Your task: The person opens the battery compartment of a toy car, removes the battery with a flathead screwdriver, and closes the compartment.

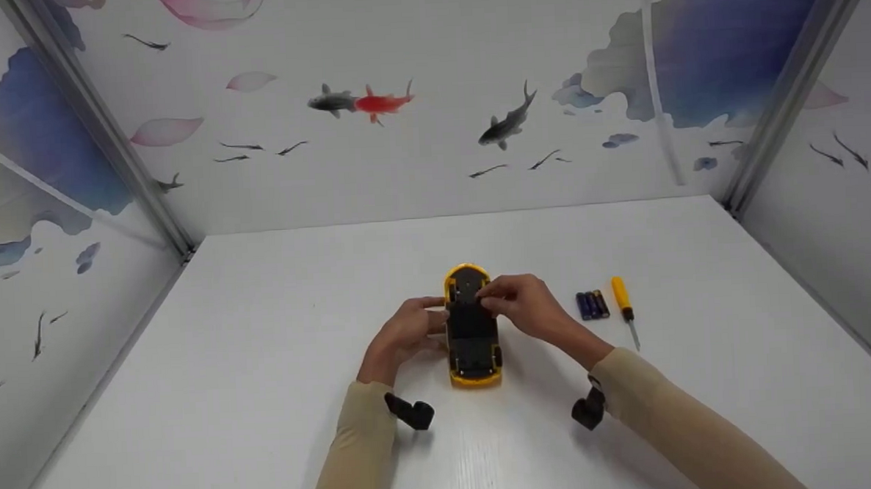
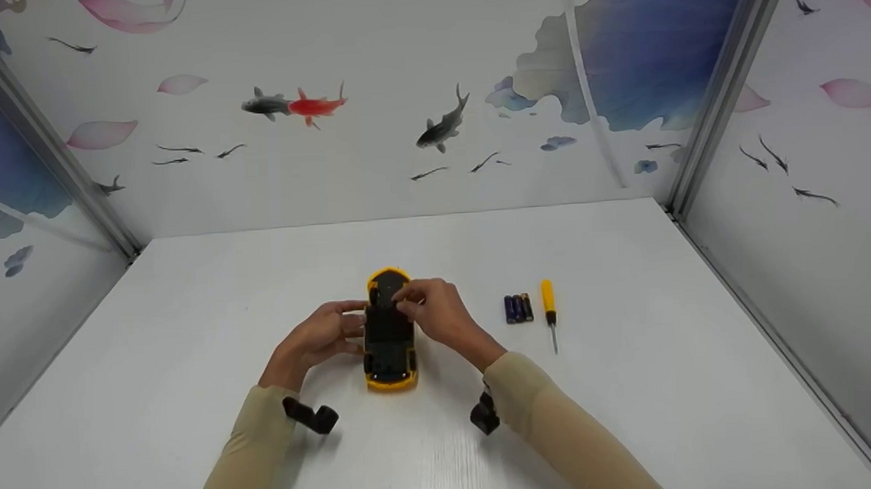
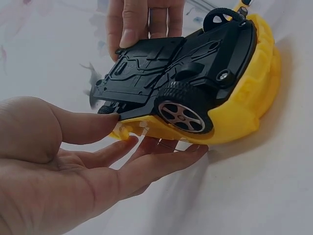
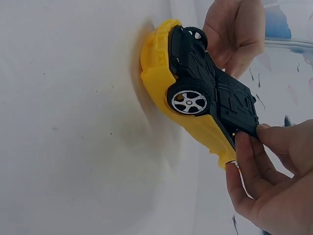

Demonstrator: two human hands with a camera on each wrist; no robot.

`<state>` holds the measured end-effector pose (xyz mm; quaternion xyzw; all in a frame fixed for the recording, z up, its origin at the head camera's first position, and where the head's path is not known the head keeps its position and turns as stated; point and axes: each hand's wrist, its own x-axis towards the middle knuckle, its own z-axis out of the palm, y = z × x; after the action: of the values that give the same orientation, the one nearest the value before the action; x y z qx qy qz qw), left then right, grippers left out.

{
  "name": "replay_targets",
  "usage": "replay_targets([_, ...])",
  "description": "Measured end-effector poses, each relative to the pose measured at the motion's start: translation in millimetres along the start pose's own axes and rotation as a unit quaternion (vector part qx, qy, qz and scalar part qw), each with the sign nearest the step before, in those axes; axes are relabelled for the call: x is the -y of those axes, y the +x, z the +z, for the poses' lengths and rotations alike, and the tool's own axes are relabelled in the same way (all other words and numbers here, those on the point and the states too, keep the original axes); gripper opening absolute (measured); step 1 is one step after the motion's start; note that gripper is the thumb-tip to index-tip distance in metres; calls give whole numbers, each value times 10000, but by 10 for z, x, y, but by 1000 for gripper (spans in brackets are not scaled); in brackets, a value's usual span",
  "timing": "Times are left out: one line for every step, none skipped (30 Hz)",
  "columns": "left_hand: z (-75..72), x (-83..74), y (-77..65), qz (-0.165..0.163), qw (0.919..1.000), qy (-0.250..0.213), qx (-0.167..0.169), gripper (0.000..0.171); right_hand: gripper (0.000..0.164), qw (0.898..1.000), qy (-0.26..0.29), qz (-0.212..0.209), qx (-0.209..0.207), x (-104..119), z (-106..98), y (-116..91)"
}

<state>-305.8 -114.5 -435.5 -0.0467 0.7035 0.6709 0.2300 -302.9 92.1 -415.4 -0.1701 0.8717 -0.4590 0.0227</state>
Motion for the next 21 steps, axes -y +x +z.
replay_targets([-1, 1, 2, 2, 10000, -12, 6, 49, 16, 10000, -28, 25, -5, 6, 4, -1])
replay_targets([-2, 0, 2, 4, 10000, -24, 12, 49, 16, 10000, -51, 61, -14, 11, 10, -3])
replay_targets([-3, 1, 2, 14, 10000, -31, 27, 49, 16, 9999, -71, 112, -25, 13, 15, -4])
replay_targets([-3, 2, 1, 26, 10000, -32, 41, 49, 17, 9998, -126, 135, -41, 11, 20, -6])
replay_targets([-3, 2, -1, 39, 10000, -32, 57, 48, 17, 9997, -186, 163, -66, 11, 25, -9])
replay_targets([-3, 3, -1, 47, 10000, -24, 63, 48, 17, 9995, -255, 189, -95, 11, 29, -12])
replay_targets([-2, 4, 0, 48, 10000, -15, 63, 48, 18, 9992, -324, 218, -128, 8, 33, -17])
replay_targets([-1, 5, -1, 57, 10000, -5, 67, 48, 18, 9988, -406, 232, -153, 4, 38, -22])
replay_targets([-1, 6, 0, 68, 10000, 1, 67, 48, 19, 9984, -489, 234, -168, -3, 44, -26])
replay_targets([-1, 7, 0, 66, 10000, -1, 58, 48, 20, 9980, -566, 228, -192, -9, 51, -30])
replay_targets([-2, 8, 2, 63, 10000, -14, 50, 49, 21, 9976, -614, 220, -211, -17, 59, -35])
replay_targets([-4, 9, 3, 62, 10000, -26, 41, 49, 22, 9975, -639, 199, -236, -28, 66, -38])
replay_targets([-4, 11, 3, 65, 10000, -24, 30, 50, 24, 9974, -645, 179, -256, -41, 74, -42])
replay_targets([-6, 12, -1, 114, 9999, -28, 59, 50, 26, 9976, -619, 153, -268, -55, 83, -45])
replay_targets([-6, 14, -2, 142, 9999, -25, 67, 50, 27, 9979, -559, 149, -293, -68, 90, -50])
replay_targets([-5, 16, -4, 169, 9998, -26, 77, 50, 28, 9981, -489, 166, -337, -81, 97, -52])
replay_targets([-4, 18, -6, 205, 9998, -23, 84, 50, 29, 9982, -414, 203, -394, -94, 104, -53])
replay_targets([-2, 19, -8, 232, 9997, -14, 83, 49, 29, 9981, -317, 255, -457, -107, 109, -53])
replay_targets([-2, 18, -9, 258, 9996, -9, 87, 49, 29, 9979, -202, 334, -513, -121, 113, -53])
replay_targets([-3, 18, -7, 281, 9996, -17, 101, 49, 30, 9974, -99, 437, -569, -134, 115, -50])
replay_targets([-2, 17, -2, 271, 9996, -10, 84, 49, 31, 9965, 28, 588, -601, -147, 115, -47])
